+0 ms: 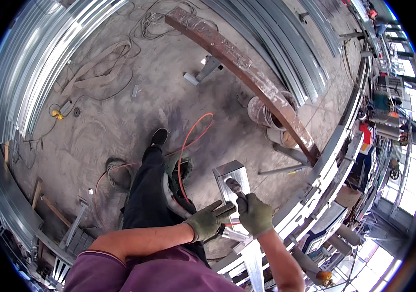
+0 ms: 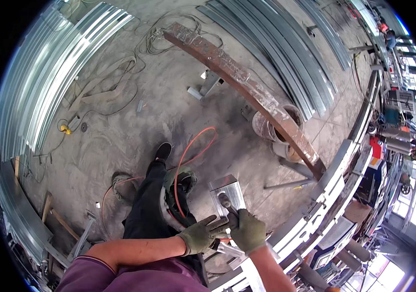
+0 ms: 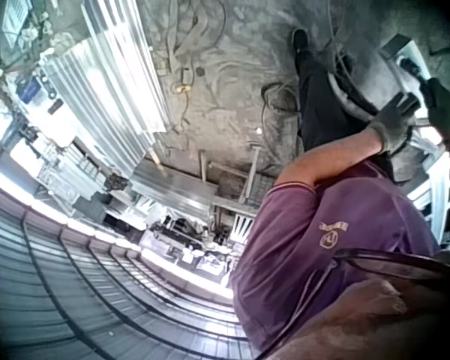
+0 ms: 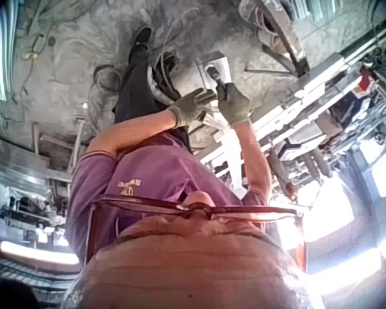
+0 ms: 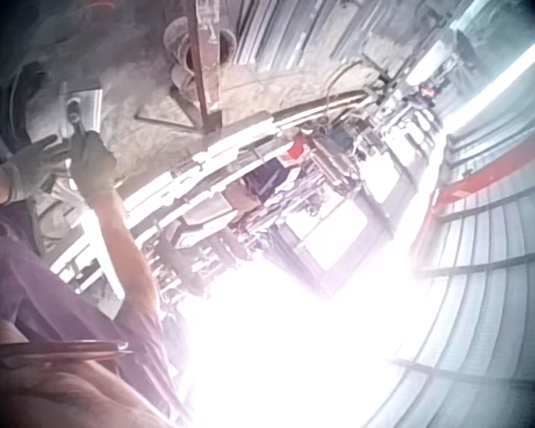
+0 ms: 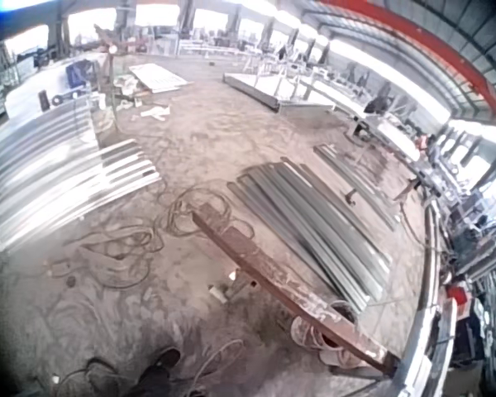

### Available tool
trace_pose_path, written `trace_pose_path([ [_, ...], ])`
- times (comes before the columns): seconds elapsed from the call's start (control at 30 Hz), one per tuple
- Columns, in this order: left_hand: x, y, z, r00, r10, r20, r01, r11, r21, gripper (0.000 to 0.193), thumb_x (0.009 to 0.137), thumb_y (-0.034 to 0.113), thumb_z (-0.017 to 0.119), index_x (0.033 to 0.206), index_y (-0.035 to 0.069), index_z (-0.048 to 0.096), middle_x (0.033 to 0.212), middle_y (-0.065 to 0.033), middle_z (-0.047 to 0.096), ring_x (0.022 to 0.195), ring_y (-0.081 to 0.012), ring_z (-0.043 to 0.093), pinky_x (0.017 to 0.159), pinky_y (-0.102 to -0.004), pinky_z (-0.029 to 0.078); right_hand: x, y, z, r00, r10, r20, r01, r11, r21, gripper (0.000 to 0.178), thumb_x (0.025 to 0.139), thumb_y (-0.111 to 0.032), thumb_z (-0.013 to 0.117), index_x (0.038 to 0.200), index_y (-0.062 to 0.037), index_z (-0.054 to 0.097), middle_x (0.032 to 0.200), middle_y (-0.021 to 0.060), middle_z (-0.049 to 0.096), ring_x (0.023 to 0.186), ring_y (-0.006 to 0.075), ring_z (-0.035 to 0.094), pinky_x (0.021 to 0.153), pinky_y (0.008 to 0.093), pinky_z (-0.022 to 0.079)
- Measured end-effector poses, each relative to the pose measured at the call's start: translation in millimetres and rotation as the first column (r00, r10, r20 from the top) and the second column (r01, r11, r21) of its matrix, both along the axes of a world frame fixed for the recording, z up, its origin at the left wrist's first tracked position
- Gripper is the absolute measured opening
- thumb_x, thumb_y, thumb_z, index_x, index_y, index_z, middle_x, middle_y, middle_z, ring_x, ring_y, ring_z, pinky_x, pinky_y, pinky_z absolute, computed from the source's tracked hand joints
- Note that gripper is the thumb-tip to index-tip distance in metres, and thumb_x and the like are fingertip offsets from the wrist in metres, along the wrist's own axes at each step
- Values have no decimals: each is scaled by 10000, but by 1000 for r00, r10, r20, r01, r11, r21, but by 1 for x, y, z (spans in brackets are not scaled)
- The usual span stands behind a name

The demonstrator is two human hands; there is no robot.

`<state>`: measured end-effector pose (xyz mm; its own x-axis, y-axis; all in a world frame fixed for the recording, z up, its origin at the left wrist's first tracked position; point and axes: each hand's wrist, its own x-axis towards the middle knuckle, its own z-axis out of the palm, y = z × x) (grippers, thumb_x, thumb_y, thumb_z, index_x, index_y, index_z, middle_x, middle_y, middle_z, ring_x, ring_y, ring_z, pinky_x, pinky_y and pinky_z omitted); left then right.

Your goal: The person welds a rectangular metal frame using a handheld welding torch, creating bright sparks at the joints. They reposition the frame on a workbench and continue welding along the seams to join the metal pieces.

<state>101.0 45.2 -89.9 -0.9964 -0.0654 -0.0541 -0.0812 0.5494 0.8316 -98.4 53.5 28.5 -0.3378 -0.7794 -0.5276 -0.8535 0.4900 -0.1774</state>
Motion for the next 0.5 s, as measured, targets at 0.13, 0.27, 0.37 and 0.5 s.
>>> trace_pose_path([
  [0.13, -10, -8, 13, 993, -89, 75, 88, 996, 11, 532, 1032, 306, 576, 1506, 81, 663, 1808, -115, 297, 1700, -287, 167, 1391, -492, 143, -12, 7, 16, 994, -109, -16, 102, 966, -239, 244, 1055, -312, 702, 1036, -70, 679, 785, 200, 729, 694, 427, 734, 604, 536, 559],
  [0.27, -14, -5, 17, 990, -81, 118, 95, 989, -117, 631, 998, 270, 607, 1606, 110, 553, 1778, -130, 348, 1674, -278, 260, 1368, -484, 218, -22, 0, 24, 995, -87, 42, 96, 876, -473, 187, 1042, -199, 705, 1158, -54, 680, 772, 181, 718, 675, 422, 723, 593, 510, 556],
  [0.37, -12, -3, 12, 993, -60, 102, 66, 997, -49, 639, 995, 267, 606, 1612, 109, 547, 1796, -129, 312, 1681, -284, 240, 1369, -486, 214, -35, 11, -6, 997, -71, -9, 62, 918, -391, 194, 1057, -222, 673, 1159, -58, 662, 776, 183, 724, 679, 441, 720, 594, 518, 558],
  [0.5, -13, -6, 10, 979, -117, 164, 131, 989, -74, 647, 997, 257, 607, 1624, 124, 526, 1812, -121, 281, 1693, -276, 212, 1370, -477, 224, -46, -8, -8, 992, -75, -104, 56, 984, -169, 229, 1069, -297, 654, 1017, -75, 637, 776, 193, 723, 679, 453, 715, 596, 544, 558],
])
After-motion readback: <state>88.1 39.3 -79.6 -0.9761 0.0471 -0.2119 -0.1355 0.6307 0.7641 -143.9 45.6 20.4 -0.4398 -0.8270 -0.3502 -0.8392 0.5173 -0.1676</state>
